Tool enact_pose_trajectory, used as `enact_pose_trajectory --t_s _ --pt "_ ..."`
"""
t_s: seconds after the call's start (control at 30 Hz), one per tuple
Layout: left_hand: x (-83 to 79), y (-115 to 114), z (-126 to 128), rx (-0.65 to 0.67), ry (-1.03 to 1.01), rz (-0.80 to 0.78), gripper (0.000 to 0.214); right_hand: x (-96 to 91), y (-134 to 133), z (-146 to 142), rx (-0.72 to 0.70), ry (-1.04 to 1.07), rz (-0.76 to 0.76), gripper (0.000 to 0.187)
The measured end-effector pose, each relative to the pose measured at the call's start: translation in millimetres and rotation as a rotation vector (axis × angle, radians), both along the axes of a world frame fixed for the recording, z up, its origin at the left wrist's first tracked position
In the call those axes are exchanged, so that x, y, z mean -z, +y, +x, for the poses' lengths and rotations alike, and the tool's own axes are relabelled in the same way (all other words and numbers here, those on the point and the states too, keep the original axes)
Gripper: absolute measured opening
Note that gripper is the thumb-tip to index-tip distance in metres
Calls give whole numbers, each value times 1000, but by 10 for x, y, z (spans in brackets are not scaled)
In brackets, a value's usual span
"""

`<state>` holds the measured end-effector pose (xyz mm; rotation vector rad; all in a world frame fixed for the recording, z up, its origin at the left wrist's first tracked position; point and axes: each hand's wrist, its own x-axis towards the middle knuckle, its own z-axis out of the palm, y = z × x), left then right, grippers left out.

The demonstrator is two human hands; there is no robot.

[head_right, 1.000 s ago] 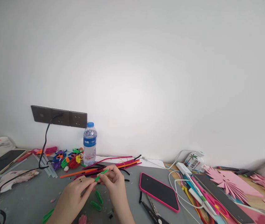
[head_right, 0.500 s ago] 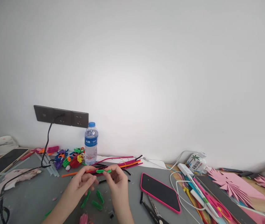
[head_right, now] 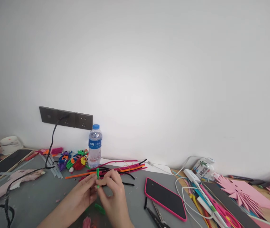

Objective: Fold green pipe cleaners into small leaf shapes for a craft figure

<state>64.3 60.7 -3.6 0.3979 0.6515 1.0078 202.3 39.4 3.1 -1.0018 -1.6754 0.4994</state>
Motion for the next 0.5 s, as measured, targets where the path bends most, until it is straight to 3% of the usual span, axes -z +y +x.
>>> enact_pose_trajectory --t_s 0.27,0.5 --pt "45 -11 -24 -3 -207 -98 31 -2 7 -40 -20 225 -48 10" --pt "57 -18 15 -31 -121 -43 36 -16 25 -57 13 289 -46 12"
